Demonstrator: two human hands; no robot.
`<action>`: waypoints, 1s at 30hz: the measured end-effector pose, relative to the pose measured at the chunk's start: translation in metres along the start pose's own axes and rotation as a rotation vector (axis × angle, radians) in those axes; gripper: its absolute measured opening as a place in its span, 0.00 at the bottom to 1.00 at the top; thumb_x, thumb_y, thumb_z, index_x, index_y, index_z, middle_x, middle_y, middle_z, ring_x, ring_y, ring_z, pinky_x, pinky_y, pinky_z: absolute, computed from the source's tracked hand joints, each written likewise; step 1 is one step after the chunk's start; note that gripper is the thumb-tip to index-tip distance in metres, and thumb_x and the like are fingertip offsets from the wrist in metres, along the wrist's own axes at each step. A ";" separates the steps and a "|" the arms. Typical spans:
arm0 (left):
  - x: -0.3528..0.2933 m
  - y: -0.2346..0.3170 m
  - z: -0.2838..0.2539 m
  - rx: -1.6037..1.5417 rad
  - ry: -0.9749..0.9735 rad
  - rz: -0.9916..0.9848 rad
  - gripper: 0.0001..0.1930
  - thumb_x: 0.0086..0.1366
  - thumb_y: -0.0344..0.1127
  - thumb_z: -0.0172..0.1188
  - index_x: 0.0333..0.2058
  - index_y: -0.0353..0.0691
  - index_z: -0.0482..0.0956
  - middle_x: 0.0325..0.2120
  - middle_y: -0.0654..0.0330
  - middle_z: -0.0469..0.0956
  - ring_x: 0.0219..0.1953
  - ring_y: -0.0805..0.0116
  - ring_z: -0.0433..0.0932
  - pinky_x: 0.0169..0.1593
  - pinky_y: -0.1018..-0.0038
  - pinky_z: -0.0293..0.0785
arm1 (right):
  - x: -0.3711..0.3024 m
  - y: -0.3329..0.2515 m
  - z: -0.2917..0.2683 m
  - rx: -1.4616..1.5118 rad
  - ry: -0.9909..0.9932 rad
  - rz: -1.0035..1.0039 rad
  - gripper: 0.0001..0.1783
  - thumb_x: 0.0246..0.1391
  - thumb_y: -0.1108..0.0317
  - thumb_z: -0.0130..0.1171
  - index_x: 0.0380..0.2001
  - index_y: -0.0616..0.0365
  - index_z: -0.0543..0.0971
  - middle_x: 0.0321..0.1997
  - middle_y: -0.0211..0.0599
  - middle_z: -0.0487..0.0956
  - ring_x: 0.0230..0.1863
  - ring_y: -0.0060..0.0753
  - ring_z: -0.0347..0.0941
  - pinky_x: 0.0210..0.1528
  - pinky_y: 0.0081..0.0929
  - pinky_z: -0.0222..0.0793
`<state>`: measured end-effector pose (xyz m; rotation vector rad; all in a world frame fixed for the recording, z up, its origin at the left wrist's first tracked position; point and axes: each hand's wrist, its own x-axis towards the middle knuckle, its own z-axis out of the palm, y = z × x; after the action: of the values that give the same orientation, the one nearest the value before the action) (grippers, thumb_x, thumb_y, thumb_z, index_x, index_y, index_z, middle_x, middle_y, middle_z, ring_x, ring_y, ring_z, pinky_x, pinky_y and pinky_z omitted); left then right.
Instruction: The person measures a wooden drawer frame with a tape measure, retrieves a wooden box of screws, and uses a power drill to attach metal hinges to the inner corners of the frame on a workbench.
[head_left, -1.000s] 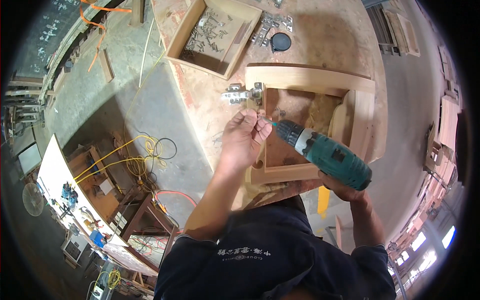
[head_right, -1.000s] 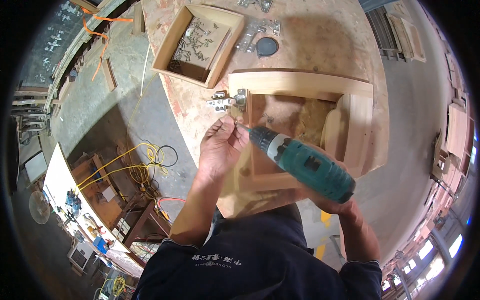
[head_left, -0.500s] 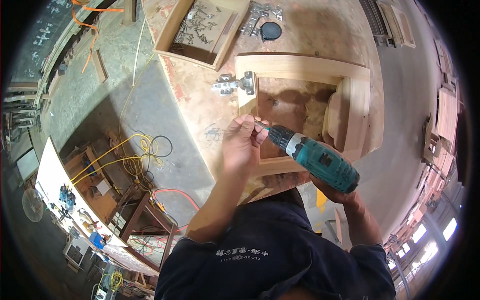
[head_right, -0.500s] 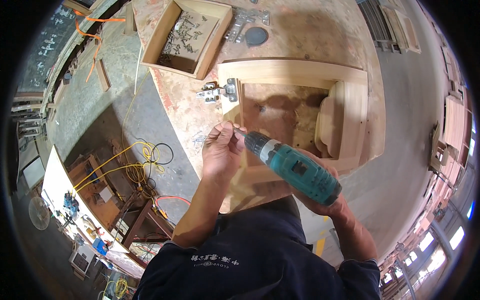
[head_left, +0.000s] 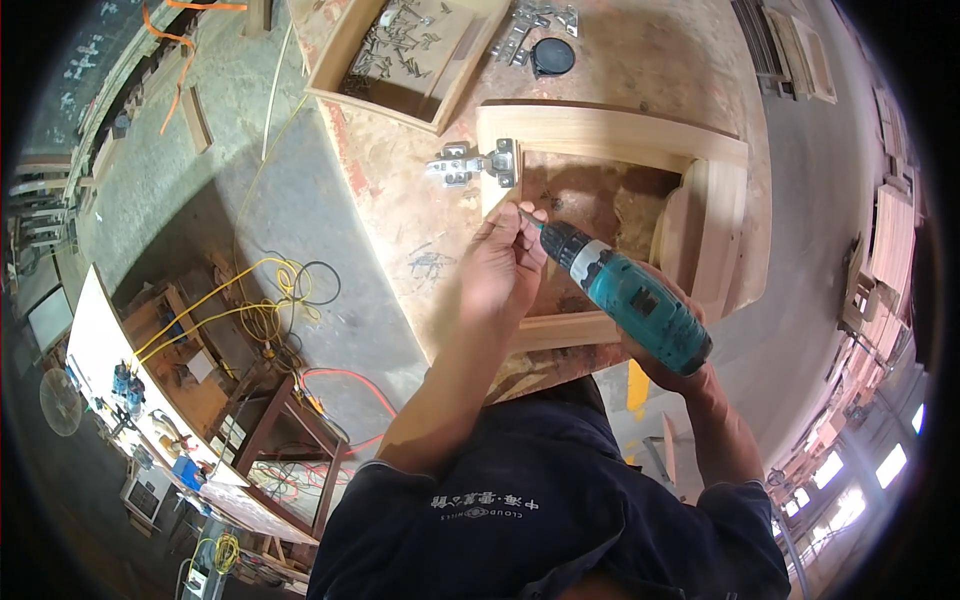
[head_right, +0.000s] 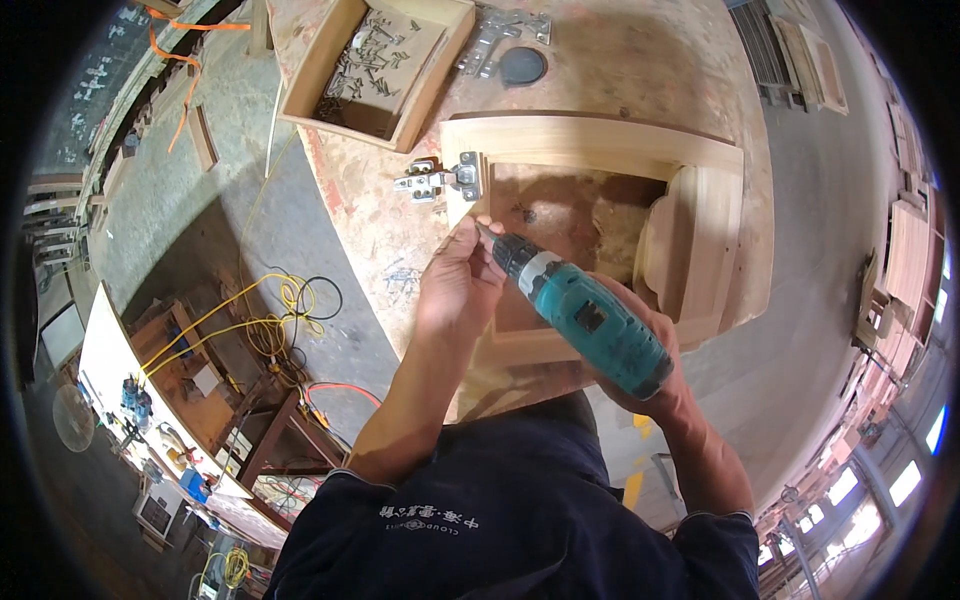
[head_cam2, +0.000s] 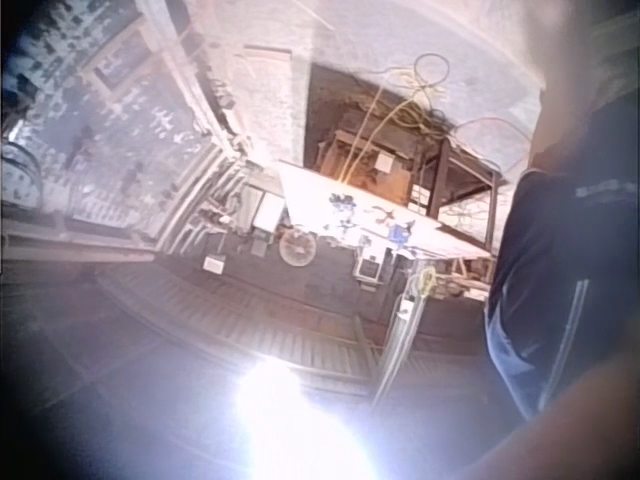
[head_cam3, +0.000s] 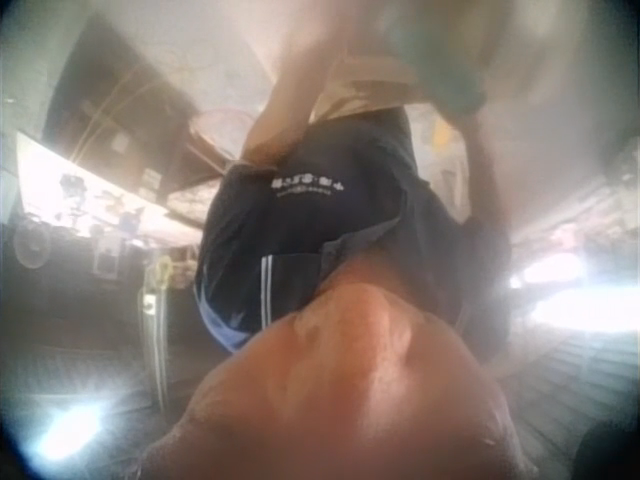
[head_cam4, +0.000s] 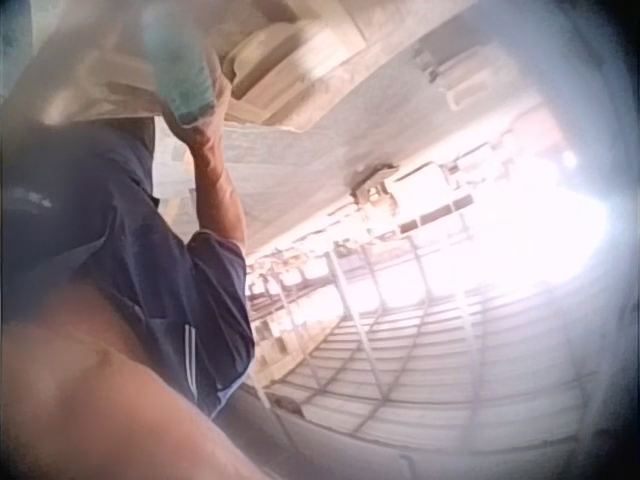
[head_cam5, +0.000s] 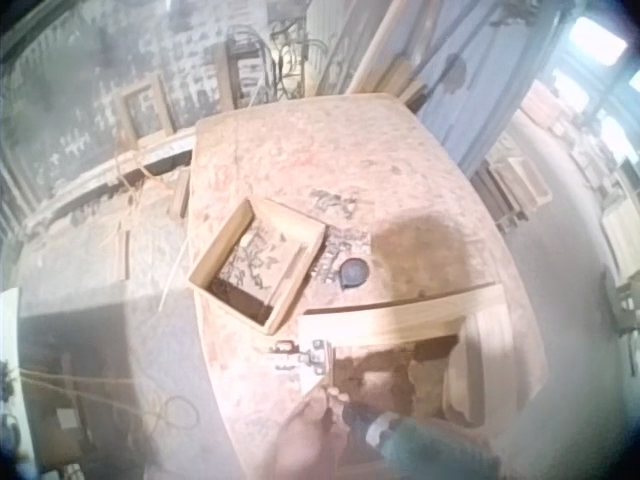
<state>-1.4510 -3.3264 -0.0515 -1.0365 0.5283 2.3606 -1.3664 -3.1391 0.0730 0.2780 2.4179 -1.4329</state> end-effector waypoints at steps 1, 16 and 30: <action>0.008 -0.001 -0.004 -0.086 -0.051 -0.060 0.08 0.74 0.35 0.56 0.41 0.36 0.77 0.34 0.58 0.81 0.36 0.74 0.79 0.39 0.79 0.77 | 0.005 -0.001 0.000 0.000 -0.001 0.009 0.34 0.48 0.75 0.68 0.61 0.64 0.72 0.50 0.44 0.82 0.49 0.34 0.80 0.54 0.29 0.75; 0.029 0.002 0.007 -0.180 0.038 -0.205 0.11 0.73 0.38 0.57 0.44 0.35 0.78 0.22 0.71 0.71 0.19 0.80 0.64 0.29 0.80 0.69 | 0.051 -0.020 -0.005 -0.008 -0.073 0.024 0.35 0.48 0.77 0.66 0.62 0.62 0.72 0.50 0.41 0.83 0.50 0.19 0.75 0.56 0.23 0.71; 0.036 -0.003 -0.005 -0.260 -0.002 -0.236 0.10 0.73 0.38 0.57 0.45 0.39 0.80 0.24 0.69 0.76 0.22 0.80 0.69 0.28 0.84 0.69 | 0.082 -0.063 -0.017 -0.234 -0.214 0.079 0.35 0.46 0.78 0.67 0.61 0.58 0.74 0.48 0.43 0.84 0.48 0.27 0.79 0.54 0.26 0.73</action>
<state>-1.4672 -3.3167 -0.0825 -1.1403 0.0905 2.2565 -1.4659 -3.1538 0.1019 0.1548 2.3414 -1.0737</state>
